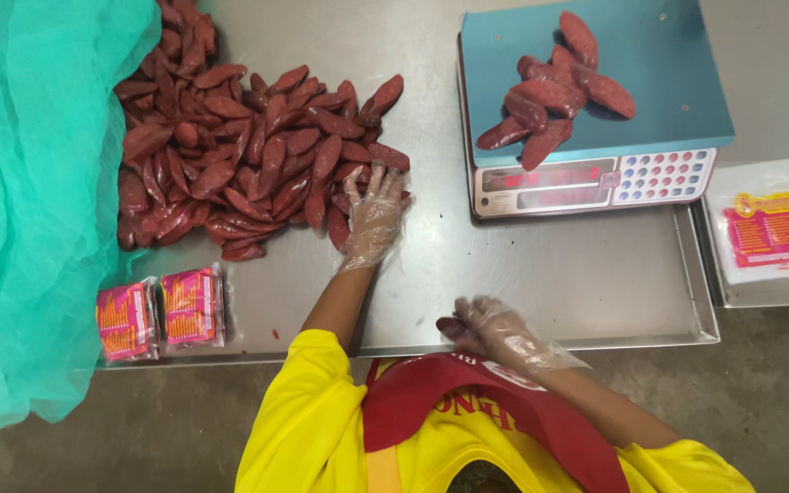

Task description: The person places meat products onto a scale to weigh them and then puts the meat products into plastic bags.

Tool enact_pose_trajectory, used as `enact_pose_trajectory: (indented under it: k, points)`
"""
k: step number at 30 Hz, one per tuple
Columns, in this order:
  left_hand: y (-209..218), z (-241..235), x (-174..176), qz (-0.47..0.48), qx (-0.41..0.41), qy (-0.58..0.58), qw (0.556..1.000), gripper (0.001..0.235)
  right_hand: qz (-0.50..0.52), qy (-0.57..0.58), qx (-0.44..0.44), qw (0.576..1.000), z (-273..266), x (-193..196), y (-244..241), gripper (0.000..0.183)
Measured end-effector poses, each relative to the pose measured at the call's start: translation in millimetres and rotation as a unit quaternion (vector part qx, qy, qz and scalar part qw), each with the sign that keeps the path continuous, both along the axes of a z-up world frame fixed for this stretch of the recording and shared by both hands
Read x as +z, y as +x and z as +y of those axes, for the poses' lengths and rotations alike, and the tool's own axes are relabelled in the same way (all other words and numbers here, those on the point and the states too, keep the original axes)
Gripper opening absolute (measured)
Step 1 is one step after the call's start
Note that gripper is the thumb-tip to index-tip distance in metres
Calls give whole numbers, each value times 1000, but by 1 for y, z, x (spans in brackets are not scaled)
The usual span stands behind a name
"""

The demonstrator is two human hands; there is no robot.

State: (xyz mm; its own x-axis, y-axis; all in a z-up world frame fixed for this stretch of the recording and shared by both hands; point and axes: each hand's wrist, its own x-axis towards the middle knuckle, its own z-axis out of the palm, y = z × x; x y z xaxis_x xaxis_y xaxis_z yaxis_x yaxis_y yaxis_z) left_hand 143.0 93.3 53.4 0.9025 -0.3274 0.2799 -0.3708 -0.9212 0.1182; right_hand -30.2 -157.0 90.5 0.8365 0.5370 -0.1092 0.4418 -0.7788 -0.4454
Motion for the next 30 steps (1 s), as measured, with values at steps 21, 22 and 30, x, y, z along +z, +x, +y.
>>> enact_pose_trajectory:
  k: [21,22,30]
  points:
    - [-1,2,-2,-30,22,-39,999,40,-268,203,-323,885,-202,71,267,34]
    - [5,4,1,-17,13,-36,999,40,-174,393,-362,827,-208,74,248,30]
    - [34,17,-11,-78,6,-13,997,32,-62,374,-443,812,-206,44,110,28]
